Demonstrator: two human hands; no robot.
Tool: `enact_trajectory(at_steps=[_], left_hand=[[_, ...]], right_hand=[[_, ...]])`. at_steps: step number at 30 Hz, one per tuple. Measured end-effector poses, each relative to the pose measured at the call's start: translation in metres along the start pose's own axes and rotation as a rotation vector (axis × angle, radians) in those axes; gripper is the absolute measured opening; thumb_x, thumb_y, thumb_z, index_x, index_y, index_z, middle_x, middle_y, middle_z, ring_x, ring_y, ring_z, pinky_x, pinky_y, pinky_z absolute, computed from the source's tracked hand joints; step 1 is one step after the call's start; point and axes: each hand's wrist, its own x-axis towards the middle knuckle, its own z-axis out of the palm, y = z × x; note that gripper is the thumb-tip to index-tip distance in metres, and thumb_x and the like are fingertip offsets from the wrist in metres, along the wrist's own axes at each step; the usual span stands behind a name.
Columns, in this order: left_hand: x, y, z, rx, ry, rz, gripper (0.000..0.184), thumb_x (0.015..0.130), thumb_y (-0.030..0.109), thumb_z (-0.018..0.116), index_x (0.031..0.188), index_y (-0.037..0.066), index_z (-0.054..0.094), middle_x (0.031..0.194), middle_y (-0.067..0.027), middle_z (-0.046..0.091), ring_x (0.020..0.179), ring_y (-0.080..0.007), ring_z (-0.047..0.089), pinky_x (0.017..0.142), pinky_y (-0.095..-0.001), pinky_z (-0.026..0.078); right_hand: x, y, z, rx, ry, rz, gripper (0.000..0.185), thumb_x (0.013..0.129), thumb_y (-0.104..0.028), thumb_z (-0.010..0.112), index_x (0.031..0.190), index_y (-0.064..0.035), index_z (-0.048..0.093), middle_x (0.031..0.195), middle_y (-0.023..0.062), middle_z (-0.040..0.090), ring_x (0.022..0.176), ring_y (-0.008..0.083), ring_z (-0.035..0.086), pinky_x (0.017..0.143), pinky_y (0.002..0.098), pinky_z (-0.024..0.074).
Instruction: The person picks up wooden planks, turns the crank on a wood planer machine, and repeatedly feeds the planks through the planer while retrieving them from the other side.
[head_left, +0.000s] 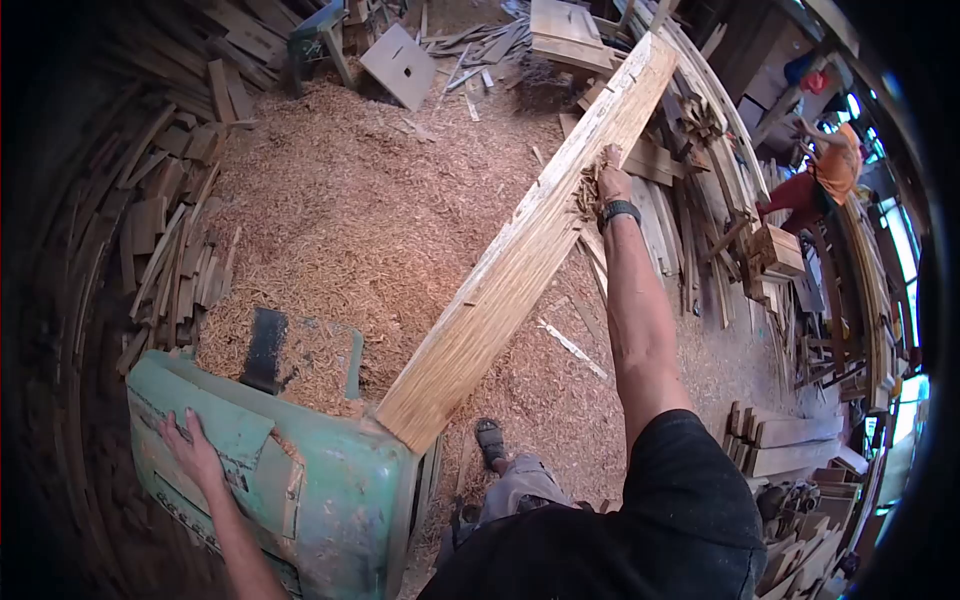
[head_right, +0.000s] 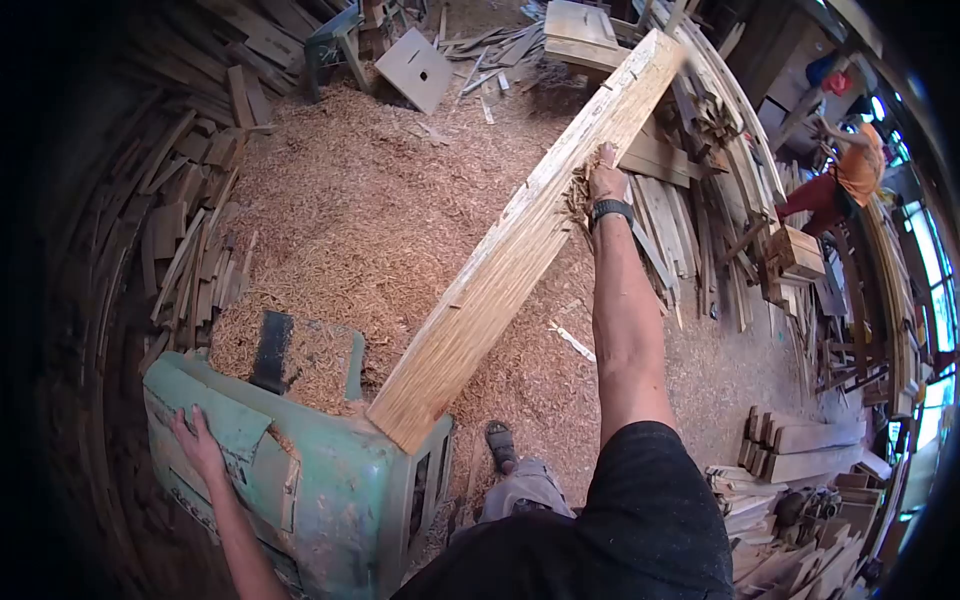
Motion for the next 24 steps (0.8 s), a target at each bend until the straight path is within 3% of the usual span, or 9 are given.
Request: enact_trajectory(at_steps=[3, 4, 9, 11, 13, 16, 19, 21, 24], left_hand=[[0.006, -0.009, 0.007, 0.016, 0.029, 0.005, 0.057, 0.095, 0.041, 0.052, 0.131, -0.003, 0.047, 0.144, -0.0261, 0.035, 0.136, -0.0382, 0.031, 0.110, -0.0429, 0.026], [0.010, -0.012, 0.008, 0.000, 0.014, 0.000, 0.058, 0.094, 0.041, 0.052, 0.130, -0.004, 0.048, 0.143, -0.0257, 0.036, 0.135, -0.0376, 0.031, 0.110, -0.0424, 0.027], [0.010, -0.015, 0.009, -0.156, 0.018, 0.030, 0.057, 0.094, 0.041, 0.053, 0.128, -0.005, 0.050, 0.139, -0.0236, 0.043, 0.132, -0.0354, 0.037, 0.109, -0.0407, 0.028], [0.008, -0.022, 0.004, -0.340, -0.024, 0.029, 0.054, 0.095, 0.037, 0.053, 0.128, -0.004, 0.051, 0.134, -0.0211, 0.049, 0.126, -0.0326, 0.044, 0.106, -0.0383, 0.032], [-0.013, 0.000, -0.012, -0.560, -0.065, 0.015, 0.048, 0.096, 0.032, 0.052, 0.128, -0.004, 0.052, 0.129, -0.0170, 0.054, 0.118, -0.0268, 0.050, 0.102, -0.0348, 0.036], [-0.111, 0.076, -0.050, -0.842, -0.154, 0.142, 0.038, 0.097, 0.024, 0.052, 0.124, -0.003, 0.055, 0.122, -0.0115, 0.059, 0.114, -0.0191, 0.053, 0.101, -0.0321, 0.038], [-0.227, 0.116, -0.061, -1.211, -0.561, 0.165, 0.039, 0.092, 0.018, 0.059, 0.126, 0.000, 0.054, 0.128, -0.0095, 0.056, 0.120, -0.0195, 0.051, 0.104, -0.0350, 0.037], [-0.286, 0.142, -0.067, -1.054, -0.768, 0.243, 0.052, 0.086, 0.024, 0.067, 0.130, 0.002, 0.050, 0.133, -0.0130, 0.053, 0.127, -0.0234, 0.047, 0.104, -0.0375, 0.039], [-0.341, 0.144, -0.040, -0.859, -0.667, 0.405, 0.056, 0.084, 0.026, 0.069, 0.131, 0.002, 0.049, 0.136, -0.0181, 0.050, 0.128, -0.0299, 0.047, 0.101, -0.0391, 0.041]], right_hand=[[-0.004, -0.008, -0.026, -0.060, 0.035, -0.072, 0.079, 0.088, -0.060, 0.053, 0.108, 0.0165, 0.060, 0.104, 0.0271, 0.064, 0.095, 0.0316, 0.062, 0.084, 0.0370, 0.0462], [0.005, -0.004, -0.037, -0.242, 0.077, -0.208, 0.086, 0.088, -0.067, 0.044, 0.106, 0.0163, 0.060, 0.106, 0.0323, 0.062, 0.104, 0.0391, 0.061, 0.087, 0.0405, 0.0450], [-0.012, -0.026, -0.088, -0.595, -0.044, -0.258, 0.094, 0.086, -0.075, 0.031, 0.103, 0.0121, 0.063, 0.102, 0.0380, 0.059, 0.111, 0.0454, 0.055, 0.088, 0.0456, 0.0424], [0.003, -0.008, -0.094, -0.349, -0.062, -0.249, 0.092, 0.086, -0.074, 0.034, 0.105, 0.0122, 0.062, 0.104, 0.0367, 0.060, 0.111, 0.0448, 0.055, 0.090, 0.0445, 0.0423], [-0.018, -0.016, -0.110, -0.410, -0.036, -0.307, 0.089, 0.087, -0.071, 0.037, 0.108, 0.0122, 0.061, 0.107, 0.0345, 0.060, 0.110, 0.0429, 0.057, 0.092, 0.0421, 0.0423], [-0.112, -0.059, -0.128, 0.052, -0.232, -0.014, 0.074, 0.090, -0.059, 0.050, 0.123, 0.0062, 0.055, 0.115, 0.0184, 0.063, 0.100, 0.0290, 0.063, 0.087, 0.0386, 0.0488], [-0.155, -0.061, -0.143, 0.232, -0.325, 0.098, 0.065, 0.092, -0.053, 0.051, 0.128, 0.0008, 0.051, 0.114, 0.0133, 0.064, 0.096, 0.0256, 0.065, 0.082, 0.0402, 0.0536], [-0.176, -0.055, -0.148, 0.341, -0.396, 0.102, 0.067, 0.093, -0.053, 0.049, 0.126, 0.0046, 0.051, 0.115, 0.0170, 0.063, 0.094, 0.0308, 0.065, 0.082, 0.0455, 0.0536], [-0.201, -0.047, -0.151, 0.412, -0.483, 0.031, 0.065, 0.096, -0.054, 0.042, 0.133, -0.0011, 0.045, 0.124, 0.0137, 0.058, 0.105, 0.0297, 0.061, 0.086, 0.0439, 0.0536]])
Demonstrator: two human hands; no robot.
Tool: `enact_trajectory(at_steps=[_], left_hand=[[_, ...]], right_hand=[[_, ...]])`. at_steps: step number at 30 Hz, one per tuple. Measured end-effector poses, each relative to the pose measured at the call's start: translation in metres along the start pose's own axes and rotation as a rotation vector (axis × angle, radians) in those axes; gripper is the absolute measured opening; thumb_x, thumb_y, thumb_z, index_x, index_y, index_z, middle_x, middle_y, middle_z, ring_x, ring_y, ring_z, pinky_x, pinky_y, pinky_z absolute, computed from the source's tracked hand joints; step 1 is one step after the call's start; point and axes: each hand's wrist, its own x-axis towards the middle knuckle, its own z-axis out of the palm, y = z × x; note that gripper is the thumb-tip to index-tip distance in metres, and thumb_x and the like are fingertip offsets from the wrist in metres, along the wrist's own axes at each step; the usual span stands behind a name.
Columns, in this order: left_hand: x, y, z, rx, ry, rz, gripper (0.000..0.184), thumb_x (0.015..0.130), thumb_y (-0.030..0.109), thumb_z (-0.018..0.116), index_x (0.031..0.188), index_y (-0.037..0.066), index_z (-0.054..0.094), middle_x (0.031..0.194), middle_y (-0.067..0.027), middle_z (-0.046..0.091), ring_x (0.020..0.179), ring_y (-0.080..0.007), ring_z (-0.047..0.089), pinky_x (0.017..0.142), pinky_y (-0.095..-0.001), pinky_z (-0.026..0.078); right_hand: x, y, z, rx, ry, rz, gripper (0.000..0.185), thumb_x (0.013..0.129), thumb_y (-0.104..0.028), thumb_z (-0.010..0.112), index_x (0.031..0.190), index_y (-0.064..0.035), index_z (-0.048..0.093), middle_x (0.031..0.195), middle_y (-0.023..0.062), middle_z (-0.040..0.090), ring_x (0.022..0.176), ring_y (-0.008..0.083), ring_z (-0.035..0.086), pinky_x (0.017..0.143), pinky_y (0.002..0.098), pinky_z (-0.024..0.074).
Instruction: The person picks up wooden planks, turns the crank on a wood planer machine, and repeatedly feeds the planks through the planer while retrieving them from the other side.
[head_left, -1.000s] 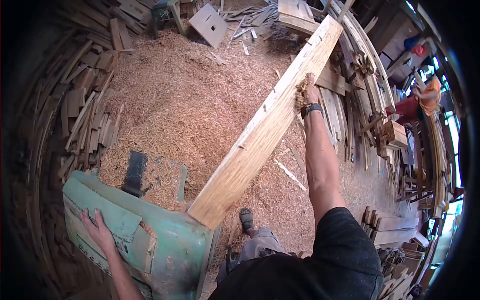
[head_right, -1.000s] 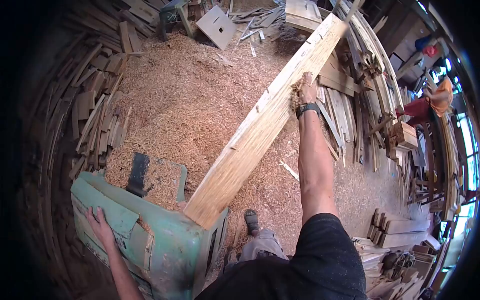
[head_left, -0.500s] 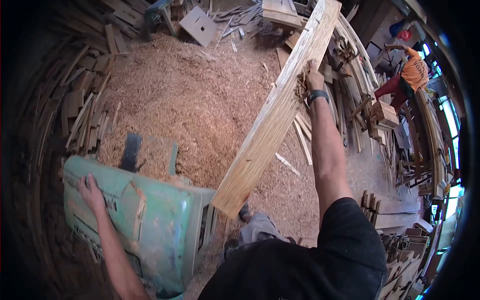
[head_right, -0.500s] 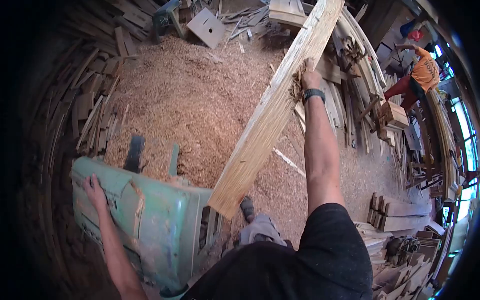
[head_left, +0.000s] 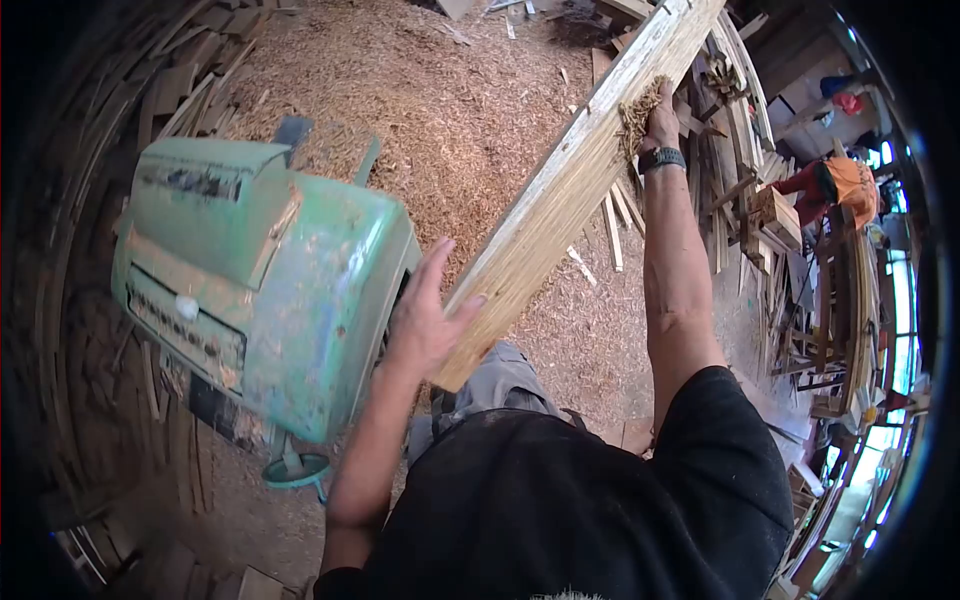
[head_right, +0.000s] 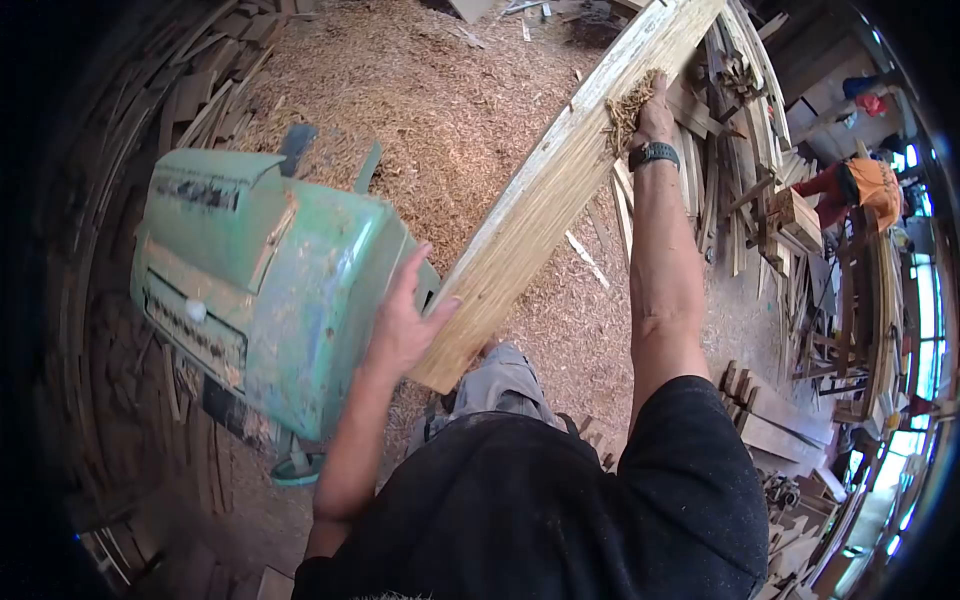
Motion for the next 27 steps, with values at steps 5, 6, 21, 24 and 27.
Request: enact_trajectory(at_steps=[5, 6, 21, 24, 27], left_hand=[[-0.035, -0.002, -0.014, 0.145, -0.151, -0.338, 0.051, 0.083, 0.037, 0.069, 0.115, -0.001, 0.060, 0.100, -0.0204, 0.067, 0.094, -0.0299, 0.066, 0.082, -0.0384, 0.050], [-0.042, -0.004, -0.022, 0.100, -0.166, -0.376, 0.048, 0.083, 0.038, 0.069, 0.110, -0.001, 0.063, 0.093, -0.0194, 0.069, 0.087, -0.0292, 0.067, 0.077, -0.0382, 0.050], [-0.154, 0.045, 0.000, 0.487, 0.224, -0.440, 0.033, 0.079, 0.027, 0.074, 0.101, 0.006, 0.063, 0.084, -0.0201, 0.066, 0.078, -0.0405, 0.064, 0.066, -0.0470, 0.048], [-0.179, 0.044, 0.022, 0.570, 0.253, -0.433, 0.031, 0.080, 0.021, 0.072, 0.104, 0.007, 0.060, 0.088, -0.0189, 0.066, 0.079, -0.0409, 0.063, 0.066, -0.0473, 0.049], [-0.201, 0.041, 0.036, 0.620, 0.316, -0.361, 0.033, 0.079, 0.015, 0.071, 0.109, 0.008, 0.060, 0.097, -0.0140, 0.069, 0.086, -0.0357, 0.066, 0.072, -0.0444, 0.050]], right_hand=[[-0.054, 0.004, 0.008, -0.055, -0.043, 0.016, 0.059, 0.098, -0.049, 0.041, 0.134, -0.0031, 0.046, 0.133, 0.0122, 0.053, 0.118, 0.0264, 0.052, 0.101, 0.0410, 0.0413], [-0.059, 0.002, 0.007, -0.023, -0.043, 0.150, 0.058, 0.096, -0.050, 0.043, 0.132, -0.0044, 0.049, 0.131, 0.0118, 0.055, 0.116, 0.0271, 0.054, 0.099, 0.0434, 0.0431], [-0.119, 0.122, 0.007, 0.067, -0.219, 0.454, 0.087, 0.088, -0.071, 0.039, 0.148, -0.0106, 0.024, 0.148, 0.0170, 0.031, 0.131, 0.0364, 0.035, 0.109, 0.0515, 0.0293], [-0.122, 0.152, 0.003, 0.217, -0.178, 0.484, 0.092, 0.088, -0.073, 0.035, 0.150, -0.0080, 0.015, 0.150, 0.0188, 0.026, 0.134, 0.0366, 0.031, 0.109, 0.0532, 0.0282], [-0.126, 0.165, 0.007, 0.897, -0.982, 0.627, 0.064, 0.090, -0.069, 0.033, 0.104, -0.0102, 0.053, 0.084, 0.0093, 0.057, 0.073, 0.0241, 0.056, 0.070, 0.0387, 0.0476]])
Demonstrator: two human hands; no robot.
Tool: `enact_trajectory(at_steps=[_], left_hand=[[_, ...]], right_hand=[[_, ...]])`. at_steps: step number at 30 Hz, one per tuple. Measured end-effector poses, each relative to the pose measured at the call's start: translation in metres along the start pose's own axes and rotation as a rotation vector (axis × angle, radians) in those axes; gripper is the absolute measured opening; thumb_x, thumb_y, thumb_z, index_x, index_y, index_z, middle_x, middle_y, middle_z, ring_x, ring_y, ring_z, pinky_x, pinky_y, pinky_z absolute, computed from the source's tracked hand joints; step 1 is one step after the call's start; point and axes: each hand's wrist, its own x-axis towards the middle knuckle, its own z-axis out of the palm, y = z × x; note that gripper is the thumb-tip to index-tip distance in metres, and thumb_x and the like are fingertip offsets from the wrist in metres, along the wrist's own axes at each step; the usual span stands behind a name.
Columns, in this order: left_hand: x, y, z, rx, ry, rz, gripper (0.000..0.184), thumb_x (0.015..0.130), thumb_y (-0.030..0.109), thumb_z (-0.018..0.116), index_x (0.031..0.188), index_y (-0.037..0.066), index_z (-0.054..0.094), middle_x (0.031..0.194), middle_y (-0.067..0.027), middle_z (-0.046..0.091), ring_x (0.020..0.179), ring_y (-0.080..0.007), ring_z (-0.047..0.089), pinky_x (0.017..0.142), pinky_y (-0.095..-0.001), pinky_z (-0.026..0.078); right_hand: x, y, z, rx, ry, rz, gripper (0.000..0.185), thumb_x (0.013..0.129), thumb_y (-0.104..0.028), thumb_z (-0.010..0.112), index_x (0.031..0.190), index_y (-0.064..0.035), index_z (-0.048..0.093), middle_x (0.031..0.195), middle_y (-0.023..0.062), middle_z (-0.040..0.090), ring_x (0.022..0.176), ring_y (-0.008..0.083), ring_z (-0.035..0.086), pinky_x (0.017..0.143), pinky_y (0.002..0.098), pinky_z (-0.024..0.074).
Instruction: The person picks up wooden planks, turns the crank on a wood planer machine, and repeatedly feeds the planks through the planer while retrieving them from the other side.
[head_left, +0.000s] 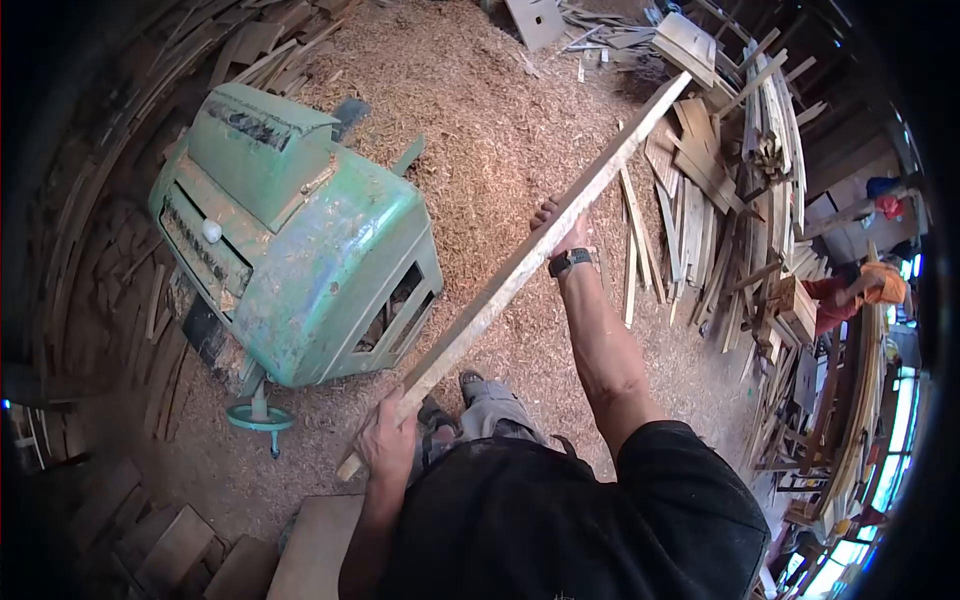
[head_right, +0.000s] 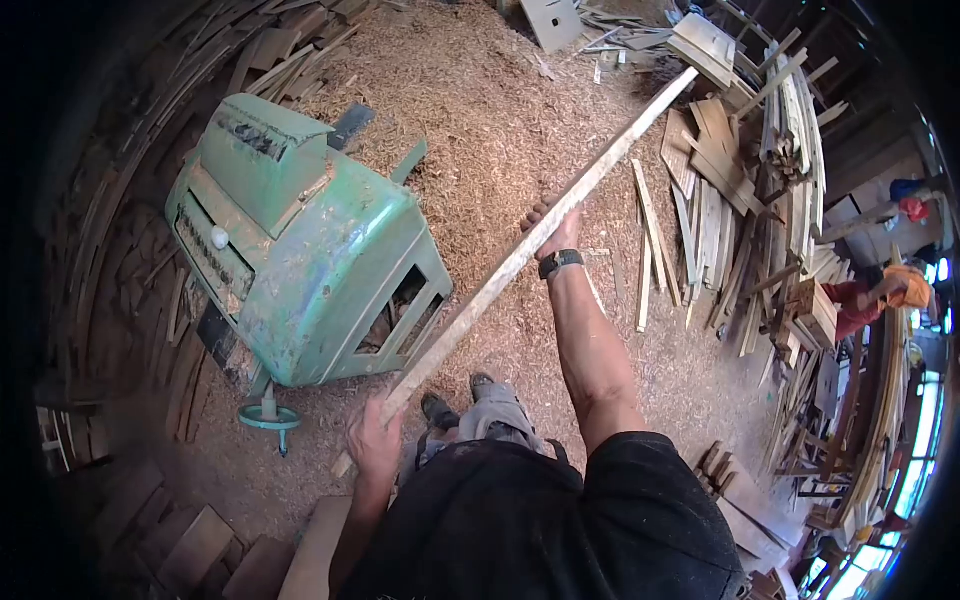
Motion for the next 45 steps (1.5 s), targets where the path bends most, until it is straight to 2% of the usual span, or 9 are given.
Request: enact_trajectory(at_steps=[1, 5, 16, 20, 28, 30, 34, 35, 45], left_hand=[[-0.006, -0.002, 0.003, 0.002, -0.004, -0.015, 0.033, 0.079, 0.015, 0.071, 0.109, 0.008, 0.060, 0.097, -0.0140, 0.069, 0.086, -0.0357, 0.066, 0.072, -0.0444, 0.050], [-0.030, -0.003, 0.006, 0.082, 0.084, 0.003, 0.040, 0.075, 0.008, 0.069, 0.115, 0.008, 0.059, 0.114, -0.0109, 0.066, 0.102, -0.0294, 0.064, 0.084, -0.0397, 0.049], [-0.081, -0.039, -0.017, -0.098, -0.008, -0.241, 0.040, 0.079, 0.002, 0.062, 0.119, 0.005, 0.060, 0.117, -0.0121, 0.065, 0.107, -0.0288, 0.063, 0.090, -0.0411, 0.049], [-0.097, -0.069, -0.026, 0.119, 0.152, 0.055, 0.036, 0.081, 0.001, 0.061, 0.117, 0.001, 0.061, 0.115, -0.0150, 0.065, 0.106, -0.0305, 0.063, 0.089, -0.0402, 0.050], [-0.144, -0.134, -0.089, -0.269, -0.002, -0.279, 0.041, 0.080, 0.000, 0.063, 0.120, 0.001, 0.059, 0.114, -0.0176, 0.065, 0.104, -0.0328, 0.064, 0.089, -0.0387, 0.051], [-0.165, -0.163, -0.091, -0.343, 0.034, -0.214, 0.043, 0.079, 0.002, 0.065, 0.121, 0.003, 0.059, 0.114, -0.0182, 0.064, 0.103, -0.0333, 0.064, 0.089, -0.0383, 0.051], [-0.204, -0.186, -0.122, -0.330, 0.011, -0.378, 0.045, 0.076, 0.003, 0.067, 0.121, 0.006, 0.061, 0.117, -0.0155, 0.064, 0.107, -0.0296, 0.062, 0.091, -0.0374, 0.049], [-0.212, -0.199, -0.128, -0.268, 0.100, -0.274, 0.048, 0.075, 0.005, 0.068, 0.123, 0.006, 0.060, 0.118, -0.0141, 0.064, 0.108, -0.0289, 0.062, 0.092, -0.0360, 0.049], [-0.270, -0.228, -0.164, -0.365, 0.142, -0.608, 0.051, 0.076, 0.008, 0.068, 0.127, 0.007, 0.057, 0.117, -0.0157, 0.064, 0.107, -0.0284, 0.063, 0.092, -0.0362, 0.049]], right_hand=[[-0.001, 0.007, 0.000, -0.064, 0.663, -0.105, 0.044, 0.094, -0.055, 0.039, 0.082, -0.0128, 0.046, 0.062, 0.0001, 0.042, 0.053, 0.0153, 0.042, 0.057, 0.0307, 0.0390], [0.007, 0.028, -0.048, 0.280, 0.163, -0.006, 0.022, 0.095, -0.032, 0.044, 0.088, -0.0111, 0.048, 0.066, 0.0002, 0.046, 0.058, 0.0159, 0.047, 0.060, 0.0323, 0.0422], [0.007, 0.086, 0.053, -0.001, 0.519, 0.022, 0.028, 0.097, -0.036, 0.041, 0.081, -0.0132, 0.045, 0.062, -0.0012, 0.044, 0.052, 0.0141, 0.045, 0.053, 0.0325, 0.0415], [0.015, 0.121, 0.076, 0.264, 0.056, 0.068, 0.028, 0.099, -0.034, 0.038, 0.084, -0.0118, 0.046, 0.064, -0.0008, 0.044, 0.056, 0.0138, 0.045, 0.060, 0.0329, 0.0422], [-0.016, 0.202, 0.197, -0.308, 0.721, -0.023, 0.046, 0.095, -0.055, 0.040, 0.082, -0.0117, 0.047, 0.064, 0.0026, 0.046, 0.055, 0.0176, 0.044, 0.054, 0.0332, 0.0420], [-0.023, 0.226, 0.215, -0.475, 0.782, -0.029, 0.030, 0.095, -0.039, 0.043, 0.087, -0.0106, 0.050, 0.068, 0.0015, 0.047, 0.059, 0.0174, 0.048, 0.056, 0.0330, 0.0434], [-0.036, 0.253, 0.193, 0.242, 0.183, 0.220, 0.015, 0.097, -0.027, 0.042, 0.090, -0.0168, 0.051, 0.072, -0.0037, 0.048, 0.062, 0.0119, 0.041, 0.065, 0.0314, 0.0388], [-0.026, 0.268, 0.201, -0.102, -0.069, 0.270, 0.016, 0.096, -0.028, 0.041, 0.085, -0.0182, 0.046, 0.069, -0.0042, 0.040, 0.060, 0.0116, 0.036, 0.063, 0.0322, 0.0341], [-0.011, 0.431, 0.262, -0.283, 0.018, 0.378, 0.023, 0.092, -0.037, 0.047, 0.089, -0.0143, 0.049, 0.074, -0.0009, 0.044, 0.065, 0.0157, 0.042, 0.064, 0.0335, 0.0397]])
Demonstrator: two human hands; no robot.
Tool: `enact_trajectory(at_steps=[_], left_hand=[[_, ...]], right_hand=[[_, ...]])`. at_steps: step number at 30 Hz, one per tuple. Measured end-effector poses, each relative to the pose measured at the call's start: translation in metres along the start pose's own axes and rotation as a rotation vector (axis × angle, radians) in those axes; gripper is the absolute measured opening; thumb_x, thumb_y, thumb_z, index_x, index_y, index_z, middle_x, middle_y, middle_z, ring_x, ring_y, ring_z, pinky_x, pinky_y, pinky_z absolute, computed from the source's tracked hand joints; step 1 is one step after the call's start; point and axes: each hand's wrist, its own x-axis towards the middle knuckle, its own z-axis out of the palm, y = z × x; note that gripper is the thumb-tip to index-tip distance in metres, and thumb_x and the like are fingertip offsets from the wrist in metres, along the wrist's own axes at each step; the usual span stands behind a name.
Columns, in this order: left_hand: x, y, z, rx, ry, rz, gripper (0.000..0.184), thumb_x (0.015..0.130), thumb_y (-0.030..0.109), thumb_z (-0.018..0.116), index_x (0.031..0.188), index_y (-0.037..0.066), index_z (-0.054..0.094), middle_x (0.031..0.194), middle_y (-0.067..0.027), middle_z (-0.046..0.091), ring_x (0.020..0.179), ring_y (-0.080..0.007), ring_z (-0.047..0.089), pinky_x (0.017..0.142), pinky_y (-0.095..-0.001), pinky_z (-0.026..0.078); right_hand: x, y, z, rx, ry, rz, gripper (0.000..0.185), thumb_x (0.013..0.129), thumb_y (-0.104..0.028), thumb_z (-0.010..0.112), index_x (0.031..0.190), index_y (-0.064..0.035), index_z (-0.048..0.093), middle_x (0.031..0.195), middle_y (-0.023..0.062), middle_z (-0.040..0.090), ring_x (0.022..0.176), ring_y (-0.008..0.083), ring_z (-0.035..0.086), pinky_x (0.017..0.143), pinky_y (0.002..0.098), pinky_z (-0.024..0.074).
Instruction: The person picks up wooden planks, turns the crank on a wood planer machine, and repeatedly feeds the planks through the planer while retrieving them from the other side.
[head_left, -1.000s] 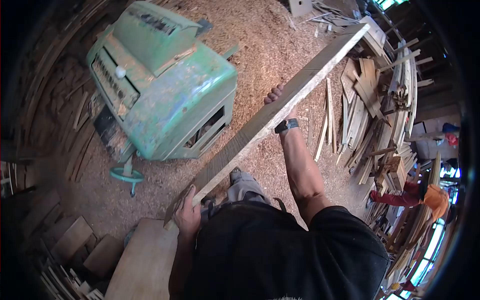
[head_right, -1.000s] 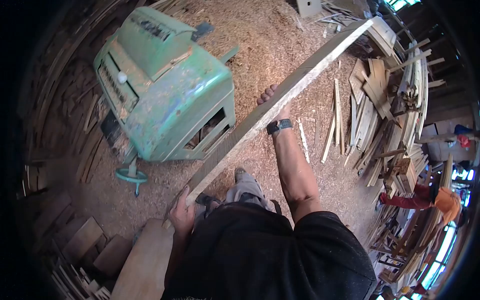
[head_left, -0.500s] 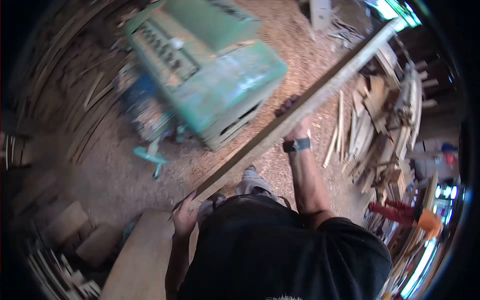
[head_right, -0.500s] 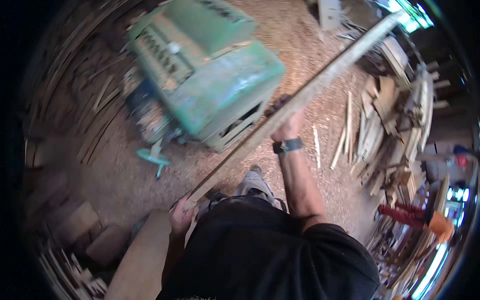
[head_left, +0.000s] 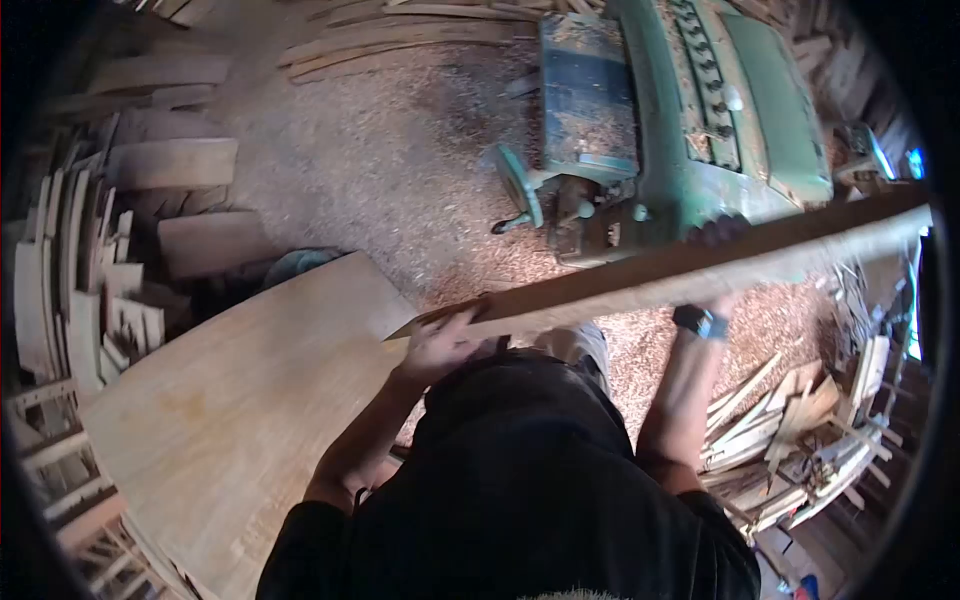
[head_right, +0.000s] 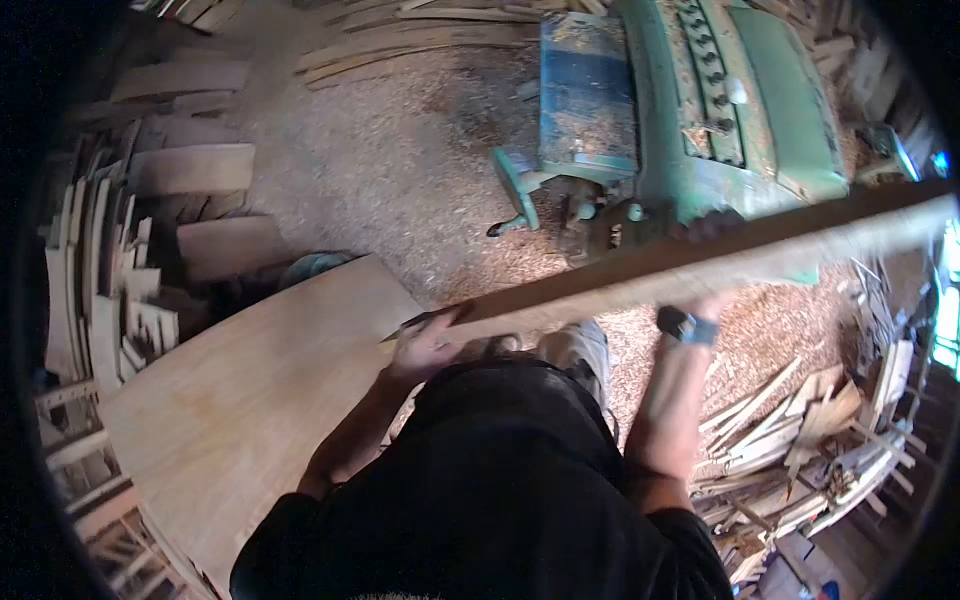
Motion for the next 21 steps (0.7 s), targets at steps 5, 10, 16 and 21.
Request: enact_trajectory(at_steps=[5, 10, 16, 21], left_hand=[[-0.001, -0.041, -0.025, 0.060, 0.190, 0.083, 0.049, 0.078, 0.015, 0.067, 0.125, 0.007, 0.057, 0.116, -0.0151, 0.064, 0.101, -0.0322, 0.064, 0.087, -0.0390, 0.052], [0.000, -0.056, -0.049, 0.105, 0.324, 0.094, 0.045, 0.079, 0.012, 0.068, 0.122, 0.004, 0.058, 0.115, -0.0144, 0.065, 0.100, -0.0315, 0.065, 0.086, -0.0383, 0.052], [0.023, -0.066, -0.087, 0.038, 0.270, -0.033, 0.043, 0.084, 0.015, 0.067, 0.123, 0.001, 0.057, 0.116, -0.0152, 0.065, 0.102, -0.0304, 0.065, 0.087, -0.0358, 0.051], [0.090, -0.096, -0.141, -0.487, 0.014, -0.058, 0.049, 0.100, 0.036, 0.043, 0.129, -0.001, 0.051, 0.125, -0.0163, 0.059, 0.118, -0.0225, 0.054, 0.100, -0.0326, 0.040]], right_hand=[[0.047, 0.085, 0.079, -0.090, 0.384, 0.085, 0.052, 0.092, -0.061, 0.036, 0.078, -0.0126, 0.050, 0.060, 0.0029, 0.045, 0.052, 0.0217, 0.045, 0.051, 0.0367, 0.0418], [0.083, 0.140, 0.096, -0.009, 0.395, 0.274, 0.058, 0.087, -0.070, 0.038, 0.073, -0.0147, 0.049, 0.058, 0.0027, 0.046, 0.049, 0.0214, 0.043, 0.047, 0.0367, 0.0380], [0.117, 0.198, 0.112, -0.011, 0.477, 0.318, 0.031, 0.091, -0.040, 0.047, 0.074, -0.0145, 0.048, 0.060, 0.0016, 0.043, 0.053, 0.0202, 0.045, 0.054, 0.0346, 0.0416], [0.156, 0.250, 0.101, 0.098, 0.327, 0.382, 0.052, 0.091, -0.065, 0.037, 0.077, -0.0163, 0.052, 0.060, 0.0008, 0.049, 0.050, 0.0192, 0.049, 0.044, 0.0344, 0.0417]])
